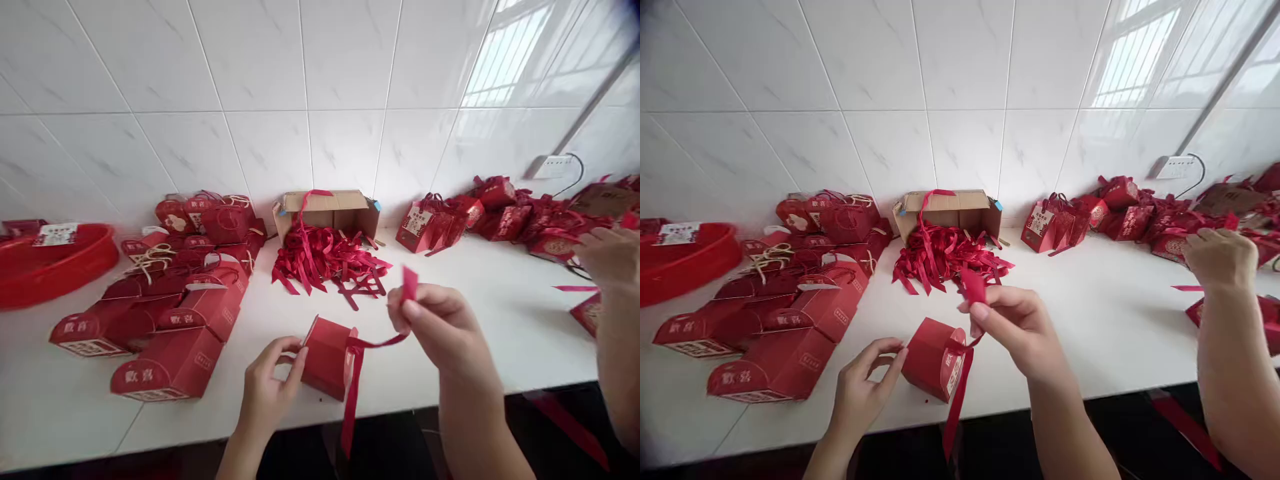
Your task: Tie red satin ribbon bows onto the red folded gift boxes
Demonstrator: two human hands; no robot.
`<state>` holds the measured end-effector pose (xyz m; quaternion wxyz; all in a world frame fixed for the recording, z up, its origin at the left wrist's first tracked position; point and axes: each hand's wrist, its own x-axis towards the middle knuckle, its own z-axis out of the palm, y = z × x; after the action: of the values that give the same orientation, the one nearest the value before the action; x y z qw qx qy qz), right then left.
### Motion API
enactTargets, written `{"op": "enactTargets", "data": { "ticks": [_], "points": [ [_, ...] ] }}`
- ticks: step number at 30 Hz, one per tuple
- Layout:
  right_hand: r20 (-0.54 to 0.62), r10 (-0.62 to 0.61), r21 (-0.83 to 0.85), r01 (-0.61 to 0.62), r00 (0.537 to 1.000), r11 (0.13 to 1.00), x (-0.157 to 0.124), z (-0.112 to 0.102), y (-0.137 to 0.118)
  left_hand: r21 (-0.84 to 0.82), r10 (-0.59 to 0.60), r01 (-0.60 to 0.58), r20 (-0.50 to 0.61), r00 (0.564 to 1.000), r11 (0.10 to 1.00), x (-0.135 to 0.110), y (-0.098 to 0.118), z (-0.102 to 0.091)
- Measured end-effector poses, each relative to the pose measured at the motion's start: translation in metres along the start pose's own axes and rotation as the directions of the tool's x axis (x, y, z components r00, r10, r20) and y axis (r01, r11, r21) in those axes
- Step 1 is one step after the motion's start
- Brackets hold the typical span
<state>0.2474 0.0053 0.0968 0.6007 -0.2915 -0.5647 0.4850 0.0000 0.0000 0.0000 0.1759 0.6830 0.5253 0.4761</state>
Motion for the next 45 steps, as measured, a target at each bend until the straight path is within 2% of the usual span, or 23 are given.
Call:
{"op": "enactTargets", "data": {
  "ticks": [3, 5, 8, 12, 16, 20, 23, 28, 32, 35, 37, 40, 43, 45],
  "points": [
    [0.179, 0.141, -0.156, -0.114, 0.974, 0.981, 0.019, 0.011, 0.018, -0.093, -0.151, 0.144, -0.072, 0.986, 0.985, 0.001, -0.004, 0.001],
    [0.254, 0.199, -0.3, -0.118, 0.947, 0.947, 0.026, 0.019, 0.03, -0.177, -0.253, 0.231, -0.11, 0.961, 0.957, 0.0, -0.003, 0.002],
    [0.269, 0.264, -0.505, -0.098, 0.926, 0.858, 0.027, 0.03, 0.048, -0.293, -0.38, 0.324, -0.161, 0.911, 0.9, -0.003, 0.003, 0.005],
    [0.236, 0.387, -0.654, -0.149, 0.891, 0.742, 0.021, 0.04, 0.063, -0.391, -0.456, 0.36, -0.187, 0.87, 0.847, -0.007, 0.014, 0.009],
    [0.195, 0.422, -0.705, -0.173, 0.885, 0.688, 0.019, 0.044, 0.068, -0.432, -0.47, 0.36, -0.182, 0.864, 0.827, -0.008, 0.018, 0.01],
    [0.18, 0.429, -0.714, -0.182, 0.885, 0.675, 0.02, 0.047, 0.07, -0.435, -0.457, 0.342, -0.193, 0.868, 0.833, -0.009, 0.019, 0.01],
    [0.21, 0.432, -0.708, -0.169, 0.877, 0.686, 0.02, 0.048, 0.069, -0.418, -0.437, 0.325, -0.205, 0.876, 0.848, -0.011, 0.019, 0.01],
    [0.259, 0.457, -0.728, -0.139, 0.851, 0.671, 0.023, 0.048, 0.065, -0.36, -0.377, 0.304, -0.153, 0.914, 0.882, -0.017, 0.014, 0.009],
    [0.298, 0.472, -0.746, -0.106, 0.83, 0.658, 0.027, 0.05, 0.064, -0.256, -0.301, 0.267, -0.103, 0.948, 0.929, -0.022, 0.009, 0.008],
    [0.332, 0.464, -0.73, -0.088, 0.821, 0.678, 0.028, 0.05, 0.064, -0.152, -0.259, 0.251, -0.035, 0.965, 0.956, -0.022, 0.009, 0.006],
    [0.331, 0.447, -0.705, -0.096, 0.831, 0.702, 0.027, 0.048, 0.065, -0.091, -0.237, 0.237, 0.017, 0.971, 0.967, -0.023, 0.009, 0.004],
    [0.242, 0.367, -0.651, -0.131, 0.898, 0.748, 0.022, 0.038, 0.065, -0.032, -0.249, 0.251, 0.071, 0.966, 0.967, -0.025, -0.001, -0.002],
    [0.081, 0.255, -0.567, -0.166, 0.964, 0.807, 0.011, 0.017, 0.061, 0.034, -0.358, 0.357, 0.055, 0.932, 0.934, -0.028, -0.025, -0.015],
    [-0.023, 0.247, -0.523, -0.222, 0.969, 0.823, -0.002, 0.002, 0.056, 0.059, -0.455, 0.454, 0.007, 0.89, 0.889, -0.03, -0.046, -0.028]
  ]
}}
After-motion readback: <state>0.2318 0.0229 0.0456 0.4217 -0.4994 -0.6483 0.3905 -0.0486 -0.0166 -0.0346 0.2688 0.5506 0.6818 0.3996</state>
